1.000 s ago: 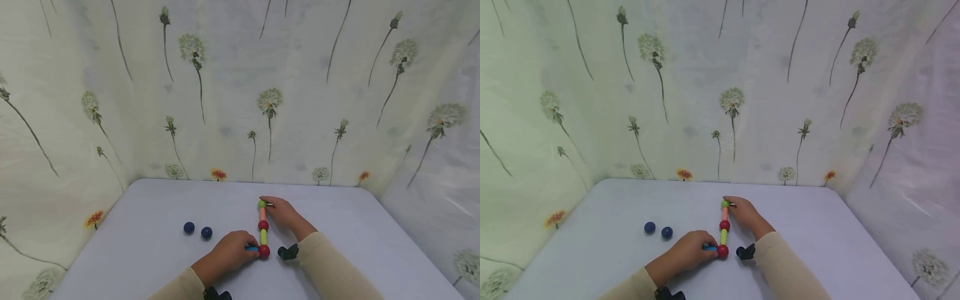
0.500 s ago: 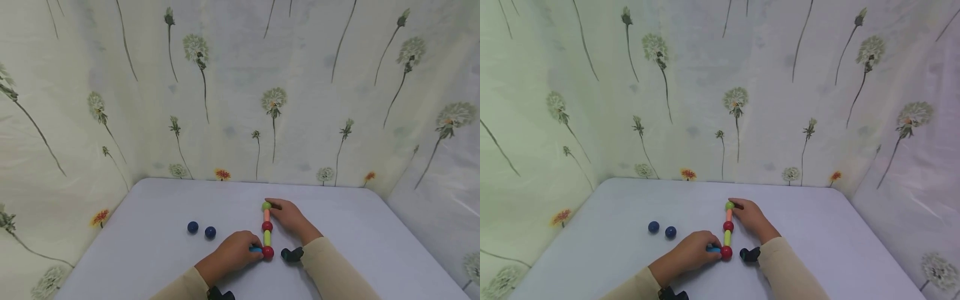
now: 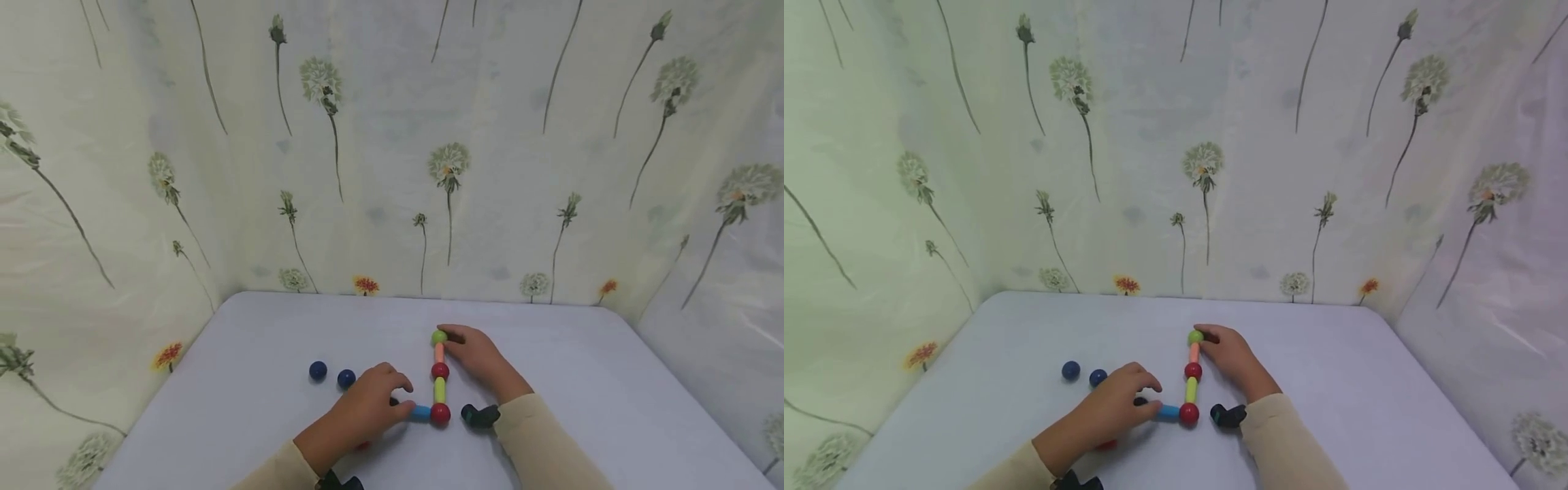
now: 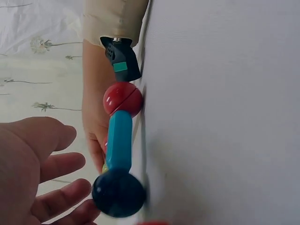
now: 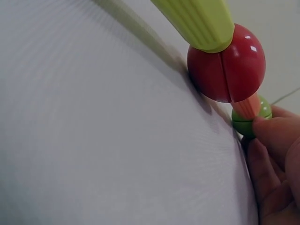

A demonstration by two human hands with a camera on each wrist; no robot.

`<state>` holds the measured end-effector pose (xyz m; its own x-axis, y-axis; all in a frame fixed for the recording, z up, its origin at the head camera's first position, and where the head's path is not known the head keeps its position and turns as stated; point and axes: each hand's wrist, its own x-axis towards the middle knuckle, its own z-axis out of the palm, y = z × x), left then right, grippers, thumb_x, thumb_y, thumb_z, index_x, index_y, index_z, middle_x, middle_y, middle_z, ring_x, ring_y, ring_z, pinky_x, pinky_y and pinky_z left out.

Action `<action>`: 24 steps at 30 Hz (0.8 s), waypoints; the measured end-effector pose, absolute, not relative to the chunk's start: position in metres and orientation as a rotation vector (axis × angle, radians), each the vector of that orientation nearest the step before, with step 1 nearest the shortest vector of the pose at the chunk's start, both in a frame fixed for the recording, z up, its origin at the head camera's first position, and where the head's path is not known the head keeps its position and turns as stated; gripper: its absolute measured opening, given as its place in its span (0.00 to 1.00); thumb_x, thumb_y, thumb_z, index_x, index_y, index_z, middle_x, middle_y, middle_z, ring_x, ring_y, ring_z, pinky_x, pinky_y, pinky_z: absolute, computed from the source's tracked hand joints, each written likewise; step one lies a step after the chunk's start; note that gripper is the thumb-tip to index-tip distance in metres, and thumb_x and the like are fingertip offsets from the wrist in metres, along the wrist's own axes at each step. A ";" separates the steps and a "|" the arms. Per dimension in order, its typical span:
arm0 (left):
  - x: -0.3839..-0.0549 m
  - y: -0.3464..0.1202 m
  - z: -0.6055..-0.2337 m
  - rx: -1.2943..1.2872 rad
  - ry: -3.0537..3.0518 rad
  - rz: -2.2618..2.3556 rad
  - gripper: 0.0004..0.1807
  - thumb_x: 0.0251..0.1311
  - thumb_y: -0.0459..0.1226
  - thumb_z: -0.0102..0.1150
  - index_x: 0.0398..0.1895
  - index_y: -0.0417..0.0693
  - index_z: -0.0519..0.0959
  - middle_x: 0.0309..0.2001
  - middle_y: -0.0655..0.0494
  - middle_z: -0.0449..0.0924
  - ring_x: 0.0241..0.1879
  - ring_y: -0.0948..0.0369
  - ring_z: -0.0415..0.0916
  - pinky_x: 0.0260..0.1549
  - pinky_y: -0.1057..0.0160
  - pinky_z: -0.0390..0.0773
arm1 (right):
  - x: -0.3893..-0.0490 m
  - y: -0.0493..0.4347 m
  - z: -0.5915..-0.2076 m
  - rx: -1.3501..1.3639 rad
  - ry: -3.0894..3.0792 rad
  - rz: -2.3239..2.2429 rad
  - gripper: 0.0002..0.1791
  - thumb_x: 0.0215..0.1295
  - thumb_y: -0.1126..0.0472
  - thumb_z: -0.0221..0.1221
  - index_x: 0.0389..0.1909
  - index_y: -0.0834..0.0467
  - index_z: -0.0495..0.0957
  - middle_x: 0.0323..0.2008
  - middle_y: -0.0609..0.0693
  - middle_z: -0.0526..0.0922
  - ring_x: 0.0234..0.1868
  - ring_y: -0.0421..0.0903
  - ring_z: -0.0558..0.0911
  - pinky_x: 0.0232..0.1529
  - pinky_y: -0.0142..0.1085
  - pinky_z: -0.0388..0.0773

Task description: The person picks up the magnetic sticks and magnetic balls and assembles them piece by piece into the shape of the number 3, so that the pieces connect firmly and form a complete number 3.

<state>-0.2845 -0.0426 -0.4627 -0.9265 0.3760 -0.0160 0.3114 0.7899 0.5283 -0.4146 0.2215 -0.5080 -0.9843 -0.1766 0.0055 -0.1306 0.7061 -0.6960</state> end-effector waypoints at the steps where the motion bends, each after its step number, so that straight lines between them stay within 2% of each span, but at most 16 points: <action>1: -0.282 -0.047 -0.461 0.558 2.874 0.810 0.12 0.64 0.53 0.71 0.47 0.63 0.87 0.45 0.64 0.79 0.44 0.66 0.75 0.48 0.58 0.84 | -0.415 0.222 -0.508 -0.246 2.839 -1.157 0.24 0.76 0.53 0.61 0.71 0.38 0.75 0.71 0.48 0.77 0.75 0.56 0.71 0.73 0.60 0.66; 7: -0.268 -0.070 -0.454 0.508 2.852 0.817 0.10 0.65 0.50 0.70 0.46 0.62 0.86 0.42 0.66 0.79 0.43 0.67 0.75 0.46 0.58 0.85 | -0.415 0.223 -0.510 -0.197 2.789 -1.215 0.24 0.76 0.53 0.61 0.71 0.38 0.76 0.72 0.49 0.76 0.76 0.57 0.69 0.74 0.61 0.65; 13: -0.260 -0.092 -0.453 0.451 2.795 0.857 0.12 0.64 0.48 0.71 0.48 0.62 0.86 0.43 0.66 0.79 0.44 0.64 0.76 0.46 0.56 0.85 | -0.413 0.225 -0.511 -0.186 2.788 -1.241 0.23 0.76 0.53 0.61 0.70 0.37 0.77 0.71 0.48 0.77 0.76 0.57 0.70 0.73 0.61 0.67; 19: -0.257 -0.116 -0.455 0.389 2.716 0.926 0.11 0.63 0.44 0.71 0.48 0.59 0.86 0.45 0.61 0.80 0.45 0.60 0.77 0.43 0.54 0.85 | -0.412 0.225 -0.512 -0.180 2.798 -1.254 0.23 0.76 0.54 0.61 0.69 0.38 0.77 0.70 0.48 0.78 0.75 0.56 0.71 0.72 0.60 0.68; 24: -0.258 -0.130 -0.460 0.366 2.637 0.990 0.09 0.63 0.40 0.70 0.46 0.56 0.86 0.41 0.60 0.80 0.40 0.58 0.77 0.39 0.56 0.84 | -0.412 0.223 -0.511 -0.175 2.785 -1.279 0.23 0.76 0.54 0.61 0.69 0.38 0.77 0.70 0.48 0.78 0.75 0.56 0.70 0.73 0.60 0.68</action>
